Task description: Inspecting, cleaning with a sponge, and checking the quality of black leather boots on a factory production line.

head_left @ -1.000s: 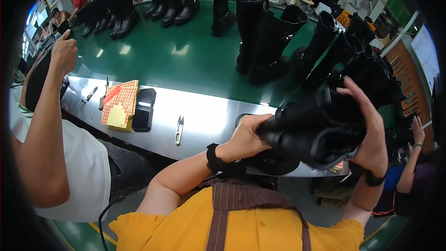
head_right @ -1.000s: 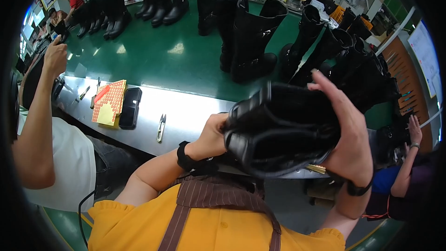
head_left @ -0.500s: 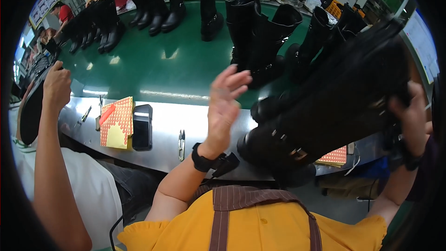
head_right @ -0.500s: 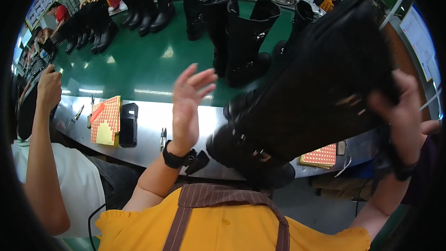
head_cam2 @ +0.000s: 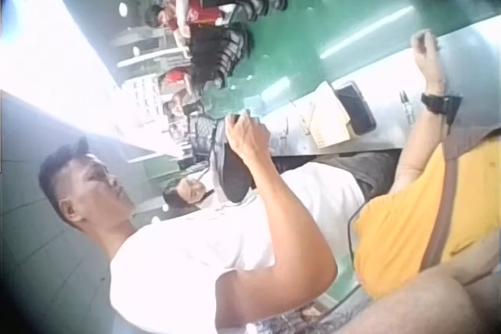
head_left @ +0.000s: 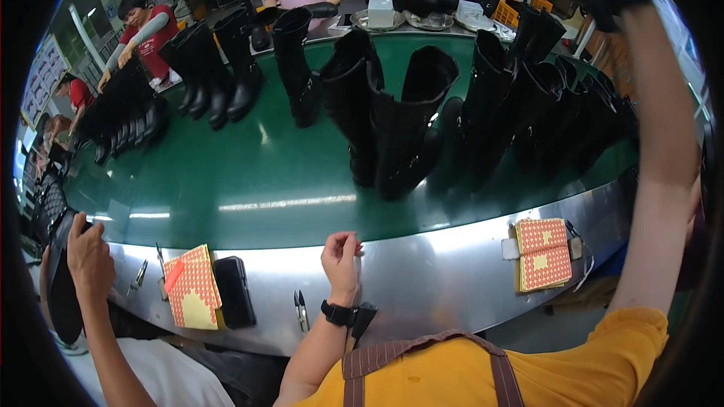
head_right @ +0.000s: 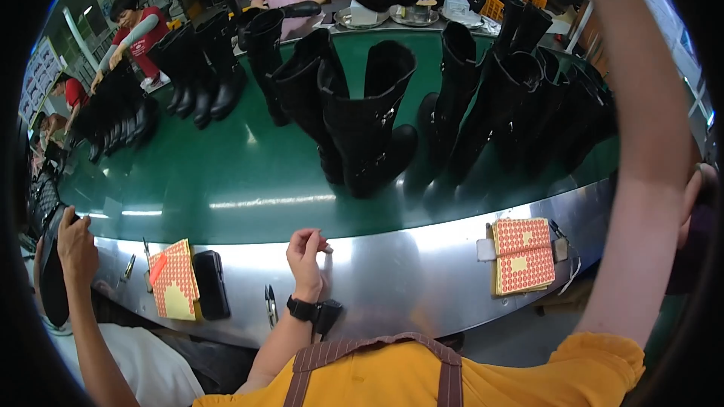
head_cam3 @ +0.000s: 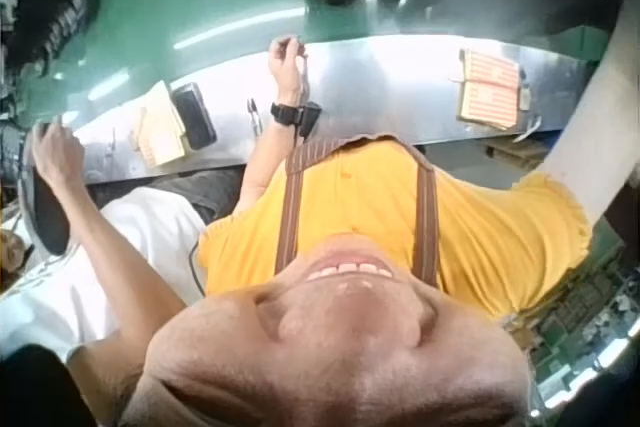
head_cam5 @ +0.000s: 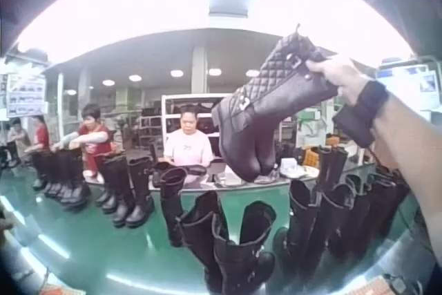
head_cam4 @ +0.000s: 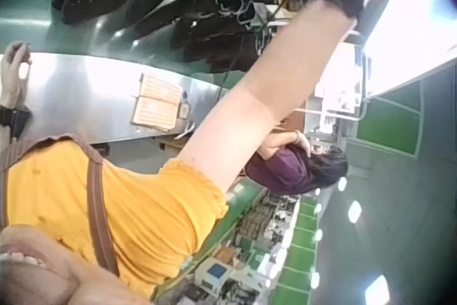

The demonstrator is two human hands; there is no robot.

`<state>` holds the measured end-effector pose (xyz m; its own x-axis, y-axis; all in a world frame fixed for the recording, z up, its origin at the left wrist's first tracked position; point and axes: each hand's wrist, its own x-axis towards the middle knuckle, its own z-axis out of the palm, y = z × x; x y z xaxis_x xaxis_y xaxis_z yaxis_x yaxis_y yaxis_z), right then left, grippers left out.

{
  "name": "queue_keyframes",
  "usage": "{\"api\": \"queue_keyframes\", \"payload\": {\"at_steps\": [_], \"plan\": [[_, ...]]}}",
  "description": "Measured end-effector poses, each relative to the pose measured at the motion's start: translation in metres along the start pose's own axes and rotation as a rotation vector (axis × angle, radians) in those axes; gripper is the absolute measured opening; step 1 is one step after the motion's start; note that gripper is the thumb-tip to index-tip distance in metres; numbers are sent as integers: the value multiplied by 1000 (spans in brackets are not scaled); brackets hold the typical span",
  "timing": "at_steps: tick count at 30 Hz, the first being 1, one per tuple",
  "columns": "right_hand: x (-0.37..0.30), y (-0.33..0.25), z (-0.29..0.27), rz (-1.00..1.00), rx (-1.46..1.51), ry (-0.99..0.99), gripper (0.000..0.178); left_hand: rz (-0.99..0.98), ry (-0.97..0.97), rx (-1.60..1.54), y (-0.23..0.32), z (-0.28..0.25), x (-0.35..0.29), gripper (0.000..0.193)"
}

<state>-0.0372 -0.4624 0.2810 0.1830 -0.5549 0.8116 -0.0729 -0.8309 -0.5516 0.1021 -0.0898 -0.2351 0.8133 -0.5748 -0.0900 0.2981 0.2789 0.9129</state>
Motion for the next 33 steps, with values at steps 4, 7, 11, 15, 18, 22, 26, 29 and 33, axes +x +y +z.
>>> {"api": "queue_keyframes", "payload": {"at_steps": [4,7,11,15,18,22,26,29,33], "plan": [[10,101,142,261,-407,75,36,84,49,44,4,-6,6,6],[-6,174,223,369,-653,-234,46,42,30,160,6,-7,5,5],[-63,256,297,343,-1001,-500,59,37,50,240,5,-8,2,5],[-64,321,311,26,-947,-525,41,3,67,298,3,-7,2,5],[-41,346,305,10,-1044,-733,38,16,39,321,3,-6,2,5],[-15,275,276,-131,-1036,-934,61,22,10,332,0,-5,3,6],[-30,89,214,-57,-553,-865,47,70,-5,393,-9,-8,6,8],[-107,-13,163,39,-443,-1027,62,79,-5,420,-15,-10,7,8],[-247,-36,163,-397,-680,-1061,93,61,-36,376,-19,-9,11,9]]}}
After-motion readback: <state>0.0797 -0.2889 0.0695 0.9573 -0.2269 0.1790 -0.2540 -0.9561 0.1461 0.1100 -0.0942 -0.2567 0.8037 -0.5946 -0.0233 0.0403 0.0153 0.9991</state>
